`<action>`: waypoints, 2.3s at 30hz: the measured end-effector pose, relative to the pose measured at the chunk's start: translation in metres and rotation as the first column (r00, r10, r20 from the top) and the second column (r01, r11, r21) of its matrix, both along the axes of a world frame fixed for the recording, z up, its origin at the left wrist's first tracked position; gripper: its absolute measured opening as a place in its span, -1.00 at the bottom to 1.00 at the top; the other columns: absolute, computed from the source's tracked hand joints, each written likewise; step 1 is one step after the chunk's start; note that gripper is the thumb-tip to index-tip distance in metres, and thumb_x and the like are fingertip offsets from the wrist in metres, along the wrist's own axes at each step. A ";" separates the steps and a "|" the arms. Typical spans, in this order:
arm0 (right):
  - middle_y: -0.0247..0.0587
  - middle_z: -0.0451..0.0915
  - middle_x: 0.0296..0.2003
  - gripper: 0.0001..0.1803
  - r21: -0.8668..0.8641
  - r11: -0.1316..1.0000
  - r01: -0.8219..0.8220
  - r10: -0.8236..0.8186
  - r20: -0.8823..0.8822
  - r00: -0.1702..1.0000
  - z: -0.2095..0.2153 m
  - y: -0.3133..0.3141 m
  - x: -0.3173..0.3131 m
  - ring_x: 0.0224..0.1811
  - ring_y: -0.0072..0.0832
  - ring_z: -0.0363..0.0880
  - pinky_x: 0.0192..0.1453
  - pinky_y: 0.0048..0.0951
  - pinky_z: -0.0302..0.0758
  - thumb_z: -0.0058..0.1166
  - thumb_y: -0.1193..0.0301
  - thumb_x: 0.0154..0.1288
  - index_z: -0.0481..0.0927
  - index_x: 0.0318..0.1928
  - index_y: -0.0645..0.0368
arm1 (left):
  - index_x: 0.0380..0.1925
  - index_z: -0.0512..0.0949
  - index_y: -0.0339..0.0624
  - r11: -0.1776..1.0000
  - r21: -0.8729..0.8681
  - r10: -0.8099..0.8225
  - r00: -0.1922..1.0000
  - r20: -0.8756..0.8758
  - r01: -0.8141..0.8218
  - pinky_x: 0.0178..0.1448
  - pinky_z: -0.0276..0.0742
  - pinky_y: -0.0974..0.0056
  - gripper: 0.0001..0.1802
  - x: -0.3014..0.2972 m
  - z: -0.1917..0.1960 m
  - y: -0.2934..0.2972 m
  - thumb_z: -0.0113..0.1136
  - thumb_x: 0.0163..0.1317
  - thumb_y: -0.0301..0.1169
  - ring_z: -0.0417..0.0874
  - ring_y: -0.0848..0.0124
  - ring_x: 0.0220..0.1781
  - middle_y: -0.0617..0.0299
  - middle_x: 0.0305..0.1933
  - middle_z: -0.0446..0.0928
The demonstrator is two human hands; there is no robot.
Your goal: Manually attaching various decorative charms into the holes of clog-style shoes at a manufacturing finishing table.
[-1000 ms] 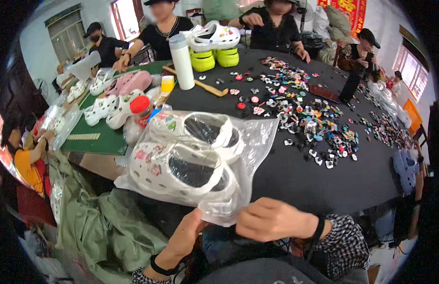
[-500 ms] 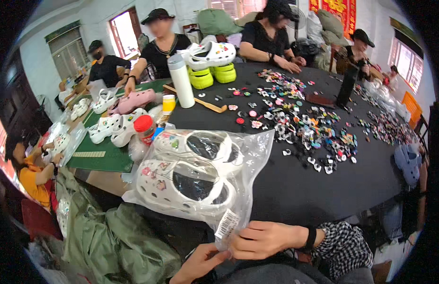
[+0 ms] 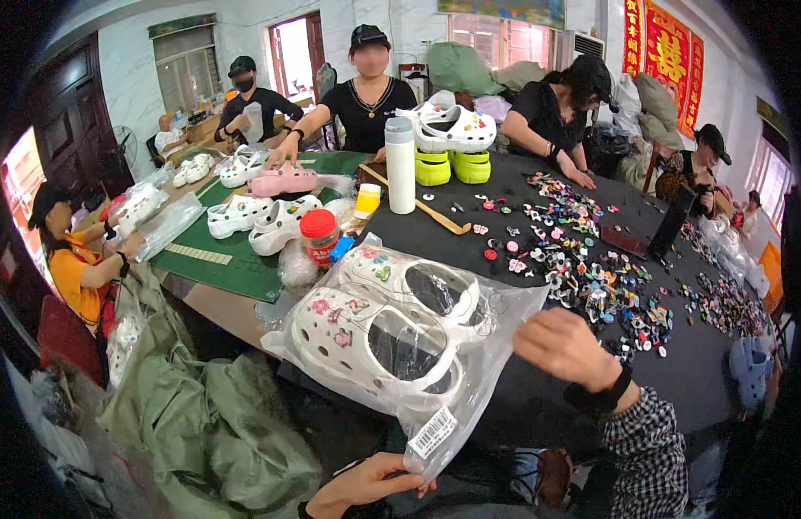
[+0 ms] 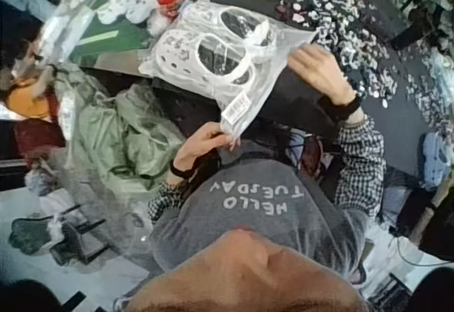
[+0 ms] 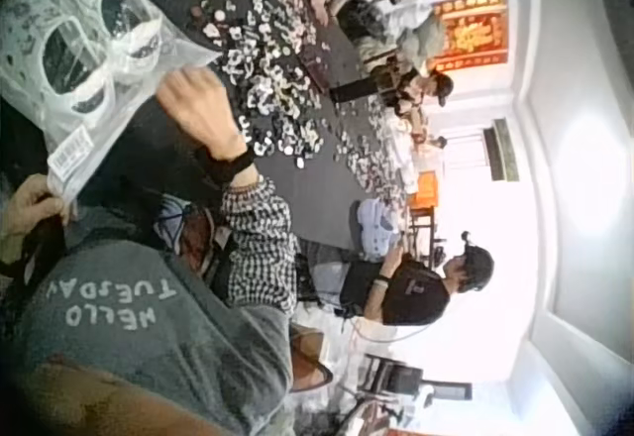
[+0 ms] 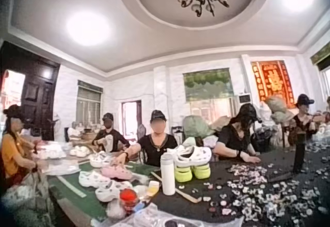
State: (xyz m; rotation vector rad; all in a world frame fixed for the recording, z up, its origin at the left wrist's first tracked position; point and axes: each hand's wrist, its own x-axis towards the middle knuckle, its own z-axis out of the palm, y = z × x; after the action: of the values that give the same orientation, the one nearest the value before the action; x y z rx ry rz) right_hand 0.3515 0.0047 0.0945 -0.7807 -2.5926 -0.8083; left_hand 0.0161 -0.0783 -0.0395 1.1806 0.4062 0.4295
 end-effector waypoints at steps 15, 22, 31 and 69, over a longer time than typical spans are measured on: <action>-0.28 0.59 -0.26 -0.88 -0.069 0.968 0.240 -0.248 -0.389 0.887 -0.030 0.035 0.065 -0.23 -0.31 0.58 -0.17 -0.32 0.56 0.18 0.45 0.14 0.52 -0.34 0.17 | -0.30 0.62 -0.32 0.961 0.274 0.097 0.978 -0.186 -0.043 -0.13 0.53 0.29 -0.82 -0.005 0.052 0.009 0.18 0.33 -0.39 0.66 0.37 -0.24 0.14 -0.32 0.64; -0.20 0.56 -0.37 -0.87 -0.228 0.949 0.218 -0.305 -0.487 0.818 -0.040 0.037 0.074 -0.30 -0.20 0.60 -0.27 -0.22 0.54 0.16 0.40 0.21 0.51 -0.27 0.14 | -0.27 0.57 -0.31 0.494 0.784 0.655 0.754 -0.051 -0.377 -0.26 0.45 0.30 -0.77 0.010 0.087 -0.007 0.17 0.38 -0.32 0.54 0.38 -0.40 0.14 -0.33 0.59; -0.16 0.65 -0.30 -0.80 -0.443 0.883 0.154 -0.429 -0.633 0.645 -0.046 0.033 0.069 -0.25 -0.17 0.65 -0.19 -0.25 0.57 0.20 0.34 0.25 0.60 -0.14 0.09 | 0.01 0.50 -0.31 -0.097 0.991 0.614 0.779 0.131 -0.090 0.23 0.33 -0.06 -0.66 0.066 0.129 0.004 0.11 0.39 -0.28 0.44 -0.03 0.18 0.00 0.12 0.48; -0.06 0.46 -0.17 -0.40 -0.321 0.916 -0.239 0.162 -0.249 0.955 -0.015 0.037 -0.069 -0.02 -0.11 0.42 0.07 -0.07 0.30 0.04 -0.18 0.23 0.61 0.00 0.05 | 0.21 0.42 -0.31 -0.311 0.932 0.782 0.508 0.362 -0.186 0.37 0.20 -0.12 -0.48 0.053 0.079 0.060 -0.08 0.48 -0.12 0.29 -0.07 0.37 -0.04 0.30 0.38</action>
State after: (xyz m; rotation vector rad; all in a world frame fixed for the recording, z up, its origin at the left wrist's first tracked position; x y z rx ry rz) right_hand 0.2827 0.0412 0.0793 -0.6340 -2.5881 -0.1887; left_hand 0.0693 -0.0185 0.0394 2.6105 1.2687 1.5366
